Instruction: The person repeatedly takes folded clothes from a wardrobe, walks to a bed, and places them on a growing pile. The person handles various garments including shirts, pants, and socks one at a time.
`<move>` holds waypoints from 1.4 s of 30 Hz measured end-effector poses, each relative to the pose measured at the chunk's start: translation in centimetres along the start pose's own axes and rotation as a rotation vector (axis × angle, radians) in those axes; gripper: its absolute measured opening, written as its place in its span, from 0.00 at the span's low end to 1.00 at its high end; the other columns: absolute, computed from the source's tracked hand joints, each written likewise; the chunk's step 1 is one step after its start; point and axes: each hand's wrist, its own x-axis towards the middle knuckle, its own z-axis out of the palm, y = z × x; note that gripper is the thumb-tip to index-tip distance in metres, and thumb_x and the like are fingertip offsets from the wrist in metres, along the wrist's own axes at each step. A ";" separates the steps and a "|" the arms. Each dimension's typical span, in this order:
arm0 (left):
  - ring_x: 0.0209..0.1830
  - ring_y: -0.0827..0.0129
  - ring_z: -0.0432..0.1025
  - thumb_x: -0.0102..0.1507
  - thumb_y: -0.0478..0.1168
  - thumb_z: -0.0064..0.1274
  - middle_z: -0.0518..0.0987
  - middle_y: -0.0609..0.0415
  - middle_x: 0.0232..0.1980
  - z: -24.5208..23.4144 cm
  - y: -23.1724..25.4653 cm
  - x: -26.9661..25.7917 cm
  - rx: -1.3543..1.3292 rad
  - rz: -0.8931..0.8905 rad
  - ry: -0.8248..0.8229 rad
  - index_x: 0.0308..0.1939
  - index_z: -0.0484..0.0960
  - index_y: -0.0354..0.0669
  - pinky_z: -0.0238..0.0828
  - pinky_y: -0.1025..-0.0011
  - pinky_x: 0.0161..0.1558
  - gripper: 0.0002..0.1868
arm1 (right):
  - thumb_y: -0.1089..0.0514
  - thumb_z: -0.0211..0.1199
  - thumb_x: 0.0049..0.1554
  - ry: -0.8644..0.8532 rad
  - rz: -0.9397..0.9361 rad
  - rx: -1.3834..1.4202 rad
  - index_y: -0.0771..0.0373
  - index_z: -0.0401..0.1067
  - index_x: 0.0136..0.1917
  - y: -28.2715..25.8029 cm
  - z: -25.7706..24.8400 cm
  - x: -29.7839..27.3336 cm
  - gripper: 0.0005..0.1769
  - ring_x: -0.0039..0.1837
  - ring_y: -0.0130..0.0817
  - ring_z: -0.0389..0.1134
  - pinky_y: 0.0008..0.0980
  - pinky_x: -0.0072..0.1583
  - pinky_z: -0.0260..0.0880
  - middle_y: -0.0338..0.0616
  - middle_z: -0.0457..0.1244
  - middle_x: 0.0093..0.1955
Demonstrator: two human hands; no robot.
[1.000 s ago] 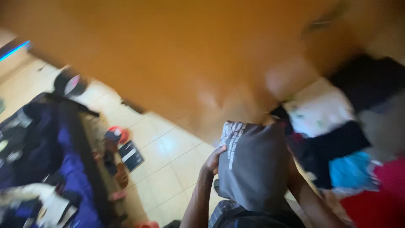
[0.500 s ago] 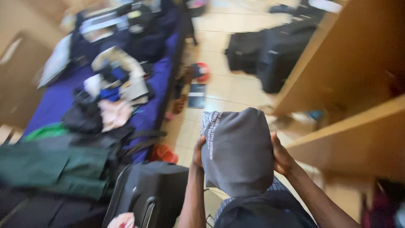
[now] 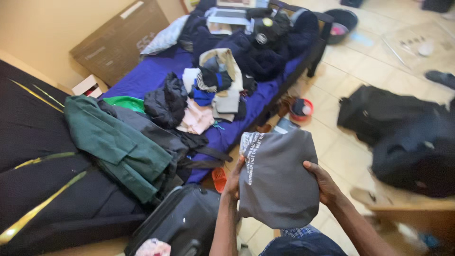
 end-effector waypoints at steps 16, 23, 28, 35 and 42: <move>0.52 0.70 0.76 0.70 0.53 0.47 0.84 0.54 0.56 0.7 13.3 14.1 0.311 0.141 0.293 0.61 0.80 0.35 0.71 0.72 0.56 0.26 | 0.44 0.64 0.55 0.059 0.086 -0.014 0.69 0.65 0.70 -10.6 7.7 17.6 0.37 0.59 0.43 0.71 0.44 0.61 0.73 0.55 0.68 0.60; 0.50 0.68 0.73 0.68 0.57 0.53 0.79 0.46 0.52 -2.2 17.3 23.6 0.489 0.134 0.439 0.59 0.73 0.27 0.71 0.71 0.54 0.32 | 0.45 0.65 0.55 0.137 0.048 0.068 0.68 0.65 0.70 -13.2 9.1 23.7 0.36 0.58 0.41 0.71 0.43 0.60 0.73 0.53 0.67 0.59; 0.52 0.70 0.73 0.65 0.60 0.52 0.80 0.46 0.53 -3.5 21.7 30.0 0.622 0.048 0.402 0.59 0.73 0.30 0.69 0.73 0.56 0.34 | 0.44 0.63 0.56 0.218 0.028 0.097 0.68 0.65 0.70 -15.5 11.1 29.3 0.36 0.56 0.42 0.72 0.42 0.58 0.75 0.53 0.68 0.59; 0.55 0.70 0.74 0.66 0.54 0.53 0.82 0.47 0.57 -5.7 29.0 35.6 0.572 0.012 0.345 0.63 0.75 0.33 0.67 0.74 0.58 0.32 | 0.45 0.62 0.57 0.312 0.046 0.157 0.64 0.66 0.70 -17.7 17.0 36.9 0.33 0.57 0.38 0.72 0.42 0.60 0.73 0.49 0.68 0.60; 0.59 0.68 0.72 0.66 0.56 0.54 0.81 0.48 0.60 -7.7 36.7 39.6 0.750 0.112 0.248 0.65 0.77 0.31 0.64 0.73 0.62 0.34 | 0.45 0.62 0.58 0.299 0.043 0.184 0.63 0.66 0.69 -18.3 21.4 44.4 0.32 0.59 0.36 0.71 0.40 0.62 0.73 0.46 0.69 0.61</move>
